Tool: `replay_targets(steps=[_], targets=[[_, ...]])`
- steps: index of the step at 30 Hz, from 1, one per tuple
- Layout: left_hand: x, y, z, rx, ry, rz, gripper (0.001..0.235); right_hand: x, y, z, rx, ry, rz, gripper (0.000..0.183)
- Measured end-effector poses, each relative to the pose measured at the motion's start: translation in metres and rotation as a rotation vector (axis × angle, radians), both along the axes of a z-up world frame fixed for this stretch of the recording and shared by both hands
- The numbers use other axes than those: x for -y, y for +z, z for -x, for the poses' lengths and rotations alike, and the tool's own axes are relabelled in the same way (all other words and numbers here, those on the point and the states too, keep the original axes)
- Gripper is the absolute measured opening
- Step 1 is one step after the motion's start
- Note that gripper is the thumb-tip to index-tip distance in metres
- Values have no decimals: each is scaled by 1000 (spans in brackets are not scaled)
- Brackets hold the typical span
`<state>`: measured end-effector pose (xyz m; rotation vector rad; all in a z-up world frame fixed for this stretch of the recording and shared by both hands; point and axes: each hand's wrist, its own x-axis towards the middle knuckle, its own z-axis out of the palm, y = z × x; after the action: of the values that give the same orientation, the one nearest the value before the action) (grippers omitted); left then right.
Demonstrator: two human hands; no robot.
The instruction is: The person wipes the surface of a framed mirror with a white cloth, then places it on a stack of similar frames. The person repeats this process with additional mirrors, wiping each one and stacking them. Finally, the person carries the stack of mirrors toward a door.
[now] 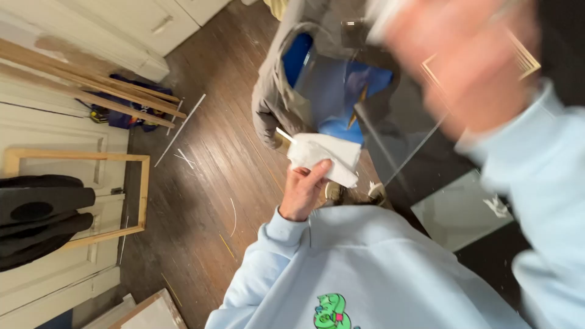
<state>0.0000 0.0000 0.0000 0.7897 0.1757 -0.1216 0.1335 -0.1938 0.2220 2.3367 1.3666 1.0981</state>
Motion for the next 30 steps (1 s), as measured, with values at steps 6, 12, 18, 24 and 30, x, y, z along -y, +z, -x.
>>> replay_targets(steps=[6,12,18,24,30], targets=[[-1,-18,4,-123,35,-88,39,-24,-73,25,-286,268,-116,32],[0,-12,10,27,25,-92,30,-6,-25,-10,-84,-62,-175,22],[3,13,-2,20,-3,-91,35,-23,-43,-8,-350,13,-446,35],[5,3,-13,340,28,-365,37,-108,-103,108,-768,406,-143,10],[-2,-55,5,203,8,-576,23,-64,-54,65,-546,375,-341,38]])
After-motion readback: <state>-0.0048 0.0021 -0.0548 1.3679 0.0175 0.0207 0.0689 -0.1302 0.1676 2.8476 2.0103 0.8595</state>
